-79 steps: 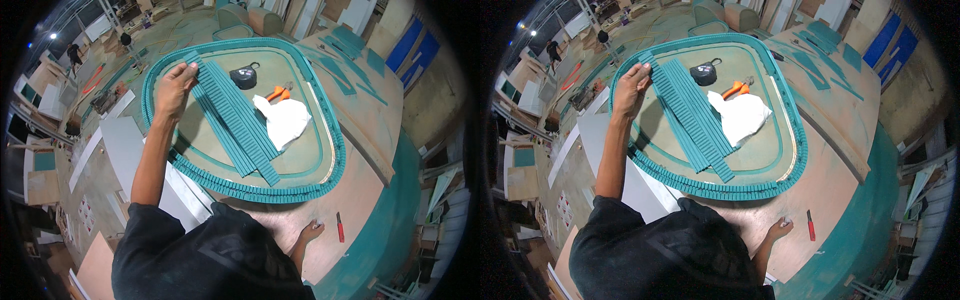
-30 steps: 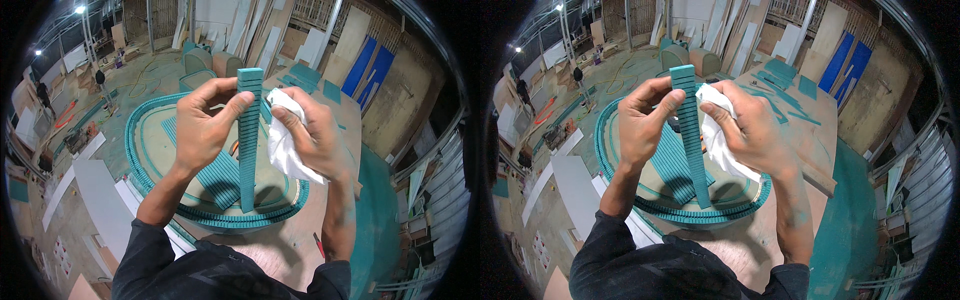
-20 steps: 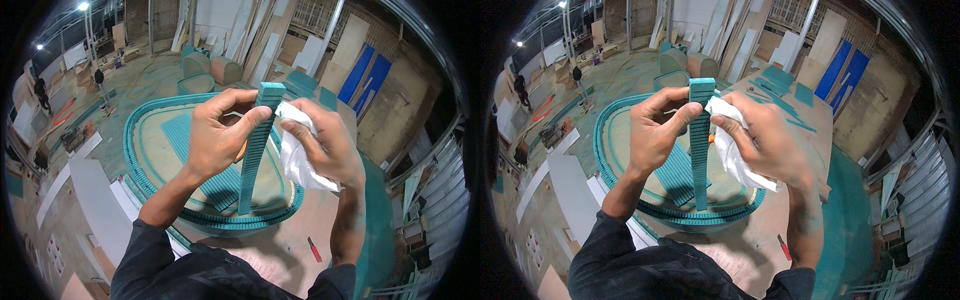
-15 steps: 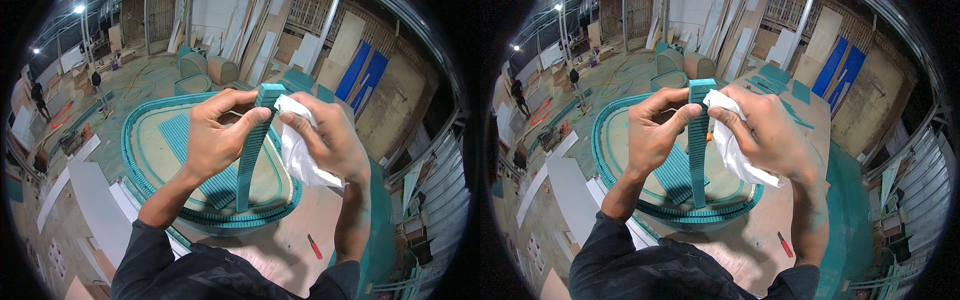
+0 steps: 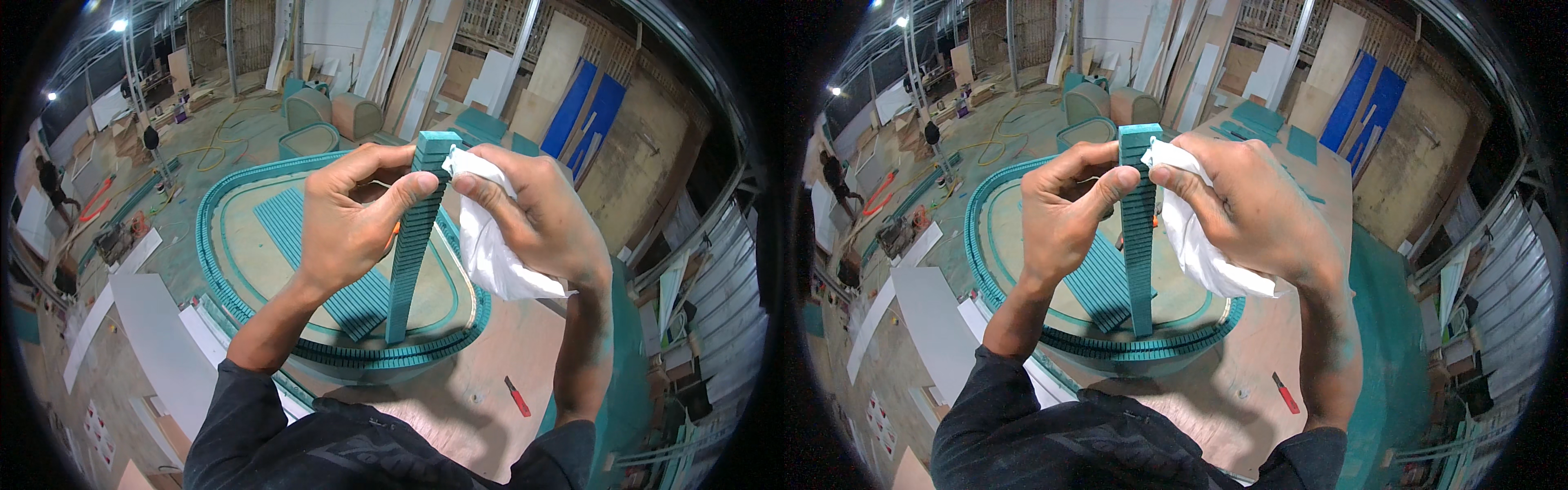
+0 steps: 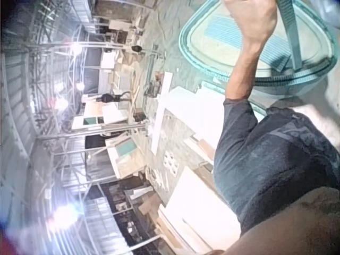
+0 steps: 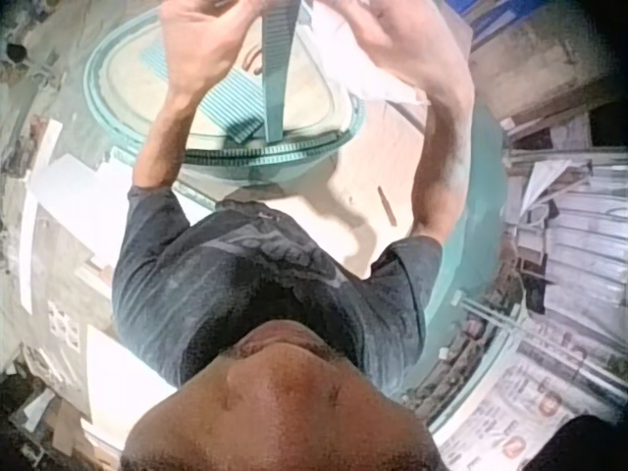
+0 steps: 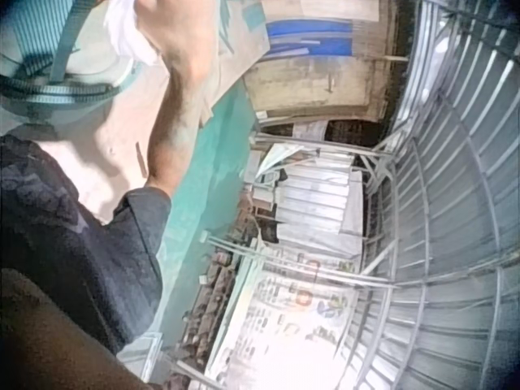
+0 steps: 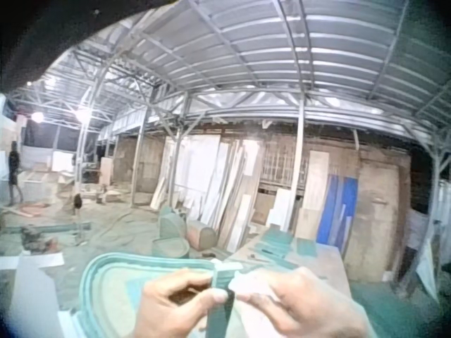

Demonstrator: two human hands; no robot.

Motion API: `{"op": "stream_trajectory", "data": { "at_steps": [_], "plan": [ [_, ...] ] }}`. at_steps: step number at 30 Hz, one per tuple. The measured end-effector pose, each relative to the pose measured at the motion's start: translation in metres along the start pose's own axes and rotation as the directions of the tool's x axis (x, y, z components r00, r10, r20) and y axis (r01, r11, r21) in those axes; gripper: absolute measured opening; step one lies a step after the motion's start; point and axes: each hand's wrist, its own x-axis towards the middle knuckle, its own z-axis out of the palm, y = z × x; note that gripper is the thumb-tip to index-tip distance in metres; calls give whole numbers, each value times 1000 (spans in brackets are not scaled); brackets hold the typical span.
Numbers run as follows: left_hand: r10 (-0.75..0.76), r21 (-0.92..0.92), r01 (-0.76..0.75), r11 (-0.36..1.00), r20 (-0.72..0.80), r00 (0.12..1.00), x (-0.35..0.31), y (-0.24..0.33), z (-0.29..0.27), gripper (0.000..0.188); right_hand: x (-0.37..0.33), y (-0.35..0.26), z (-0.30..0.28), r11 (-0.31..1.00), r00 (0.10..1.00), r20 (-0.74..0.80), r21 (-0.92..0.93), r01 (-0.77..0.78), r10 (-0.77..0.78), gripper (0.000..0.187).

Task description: The person applies adhesive to the inner rim of a curved furniture frame and presses a flexible decorative edging strip into the groove by hand, periodically wiping the strip with a cloth.

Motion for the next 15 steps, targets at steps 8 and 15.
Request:
{"op": "stream_trajectory", "data": {
  "at_steps": [8, 15],
  "plan": [
    [-13, -10, 13, 1000, -11, 1000, 5, 3, -1, 25, -1, 7, 6, 1000, 1000, 5, 13, -23, 23, 27],
    [76, 6, -76, 997, -81, 994, 21, 0, 1, 24, -7, 15, 19, 999, 995, 81, 14, -51, 50, 21]
  ]
}}
